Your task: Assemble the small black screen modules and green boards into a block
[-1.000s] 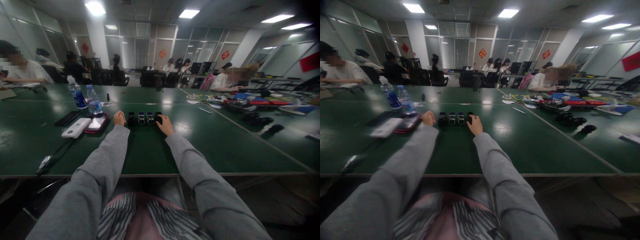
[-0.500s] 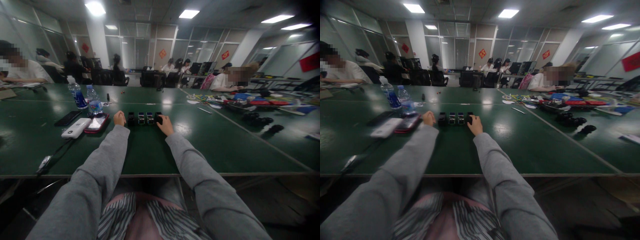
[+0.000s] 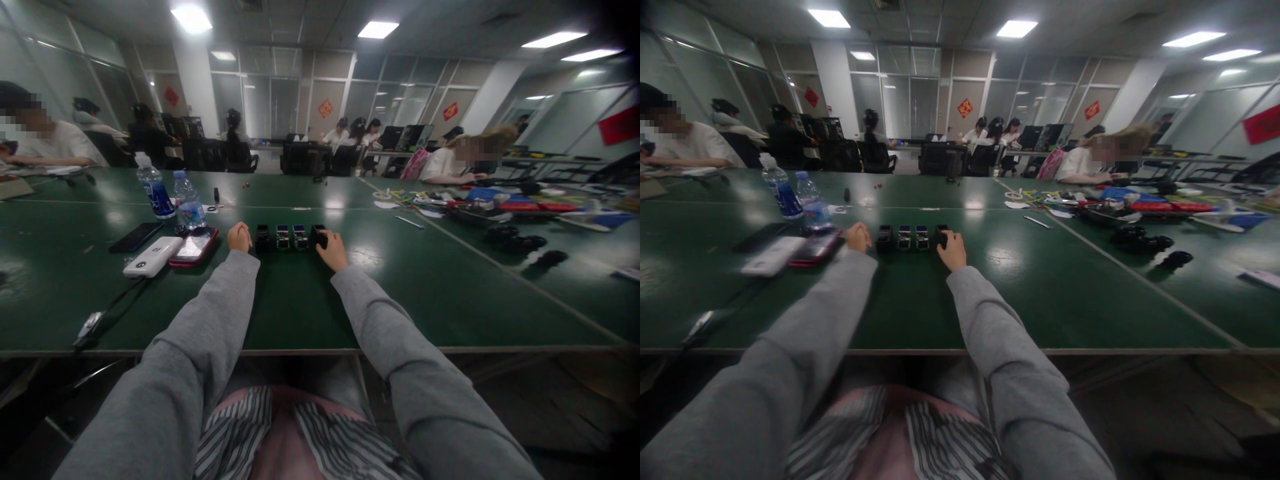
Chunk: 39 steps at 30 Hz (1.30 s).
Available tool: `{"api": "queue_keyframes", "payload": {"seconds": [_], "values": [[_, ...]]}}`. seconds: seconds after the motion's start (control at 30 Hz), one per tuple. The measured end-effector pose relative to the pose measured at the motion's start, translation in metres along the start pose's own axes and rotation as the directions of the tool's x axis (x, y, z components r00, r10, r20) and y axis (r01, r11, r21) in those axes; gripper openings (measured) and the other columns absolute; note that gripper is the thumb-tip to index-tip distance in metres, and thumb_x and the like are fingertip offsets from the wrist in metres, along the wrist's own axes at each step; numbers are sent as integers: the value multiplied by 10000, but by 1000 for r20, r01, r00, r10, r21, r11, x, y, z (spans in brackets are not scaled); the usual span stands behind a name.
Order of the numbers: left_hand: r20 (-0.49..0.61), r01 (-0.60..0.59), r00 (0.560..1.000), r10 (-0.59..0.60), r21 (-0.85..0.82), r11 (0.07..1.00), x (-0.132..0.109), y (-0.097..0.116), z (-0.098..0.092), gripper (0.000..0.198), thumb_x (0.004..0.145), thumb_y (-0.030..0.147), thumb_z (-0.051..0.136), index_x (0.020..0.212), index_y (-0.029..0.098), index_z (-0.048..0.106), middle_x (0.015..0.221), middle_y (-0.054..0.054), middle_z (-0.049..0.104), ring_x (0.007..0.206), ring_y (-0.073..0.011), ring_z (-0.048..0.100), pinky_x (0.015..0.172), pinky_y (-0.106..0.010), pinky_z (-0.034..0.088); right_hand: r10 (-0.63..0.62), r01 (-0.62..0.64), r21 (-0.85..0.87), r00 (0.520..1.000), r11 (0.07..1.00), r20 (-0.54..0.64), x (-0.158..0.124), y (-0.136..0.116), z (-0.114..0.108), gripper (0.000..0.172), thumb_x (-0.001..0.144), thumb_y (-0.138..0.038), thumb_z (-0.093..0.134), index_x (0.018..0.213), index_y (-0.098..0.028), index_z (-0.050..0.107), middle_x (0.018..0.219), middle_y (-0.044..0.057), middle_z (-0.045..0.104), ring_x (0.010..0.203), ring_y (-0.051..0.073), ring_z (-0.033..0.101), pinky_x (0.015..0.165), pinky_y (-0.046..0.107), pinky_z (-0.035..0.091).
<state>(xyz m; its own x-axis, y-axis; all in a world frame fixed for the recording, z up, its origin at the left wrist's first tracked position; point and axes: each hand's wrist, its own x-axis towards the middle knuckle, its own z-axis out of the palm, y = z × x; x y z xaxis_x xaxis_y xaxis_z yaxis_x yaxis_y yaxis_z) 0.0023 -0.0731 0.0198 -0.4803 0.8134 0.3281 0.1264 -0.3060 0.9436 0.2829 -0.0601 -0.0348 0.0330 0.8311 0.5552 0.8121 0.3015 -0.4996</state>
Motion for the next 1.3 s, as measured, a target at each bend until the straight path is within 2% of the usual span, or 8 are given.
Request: {"api": "queue_keyframes", "payload": {"seconds": [0.27,0.47,0.6,0.7,0.83,1.03,1.17,1.3], "values": [[-3,-9,1000,9,7,1000,0,-1,0,220,689,87,378,497,195,373,326,72,322,284,-81,355,336,-166,236,131,-126,76,989,989,-65,11,7,6,384,850,-325,486,1189,-146,515,1068,122,567,1016,234,528,900,368,428],[-8,-13,1000,13,21,1000,1,-1,0,224,692,77,369,499,191,373,326,75,323,288,-77,347,345,-165,233,258,-252,59,958,966,-123,16,18,9,367,898,-372,357,1038,-131,596,1023,165,592,1018,297,504,910,479,370],[-9,-11,1000,11,32,999,1,-1,0,223,692,76,367,501,190,377,329,73,333,290,-79,354,352,-168,241,213,-209,38,967,977,-139,11,13,8,464,821,-501,521,1116,-147,578,1097,172,556,1085,329,442,922,505,337],[-16,-7,1000,8,40,999,1,-1,1,217,684,72,357,504,189,381,326,71,326,291,-82,356,355,-172,246,150,-147,32,981,989,-127,10,10,7,468,752,-459,621,1110,-158,598,1103,150,563,1101,310,436,946,452,334],[-19,-7,1000,8,46,999,1,-1,2,210,677,70,342,511,191,385,319,69,316,292,-86,353,349,-173,240,161,-157,42,979,987,-125,12,13,6,385,863,-412,443,1064,-137,623,1031,136,617,1002,269,521,904,406,378],[-6,-9,1000,9,51,999,2,-2,0,196,686,90,355,526,192,404,322,70,325,300,-88,368,344,-169,241,230,-231,11,963,973,-138,13,19,1,537,933,-469,256,933,-107,653,929,194,626,965,319,545,876,470,380],[-10,-13,1000,13,53,999,3,-3,0,209,697,92,353,518,194,384,324,73,319,294,-85,356,350,-170,243,171,-173,-14,979,985,-110,9,12,4,527,835,-526,501,1138,-100,562,1103,206,572,1085,344,484,919,501,371],[-11,-18,1000,19,56,998,4,-4,0,211,694,89,350,513,196,370,326,76,316,288,-83,348,350,-171,240,93,-94,-23,995,995,-30,6,9,4,572,721,-356,660,1211,-108,498,1143,180,563,1095,329,497,944,483,390]]}}
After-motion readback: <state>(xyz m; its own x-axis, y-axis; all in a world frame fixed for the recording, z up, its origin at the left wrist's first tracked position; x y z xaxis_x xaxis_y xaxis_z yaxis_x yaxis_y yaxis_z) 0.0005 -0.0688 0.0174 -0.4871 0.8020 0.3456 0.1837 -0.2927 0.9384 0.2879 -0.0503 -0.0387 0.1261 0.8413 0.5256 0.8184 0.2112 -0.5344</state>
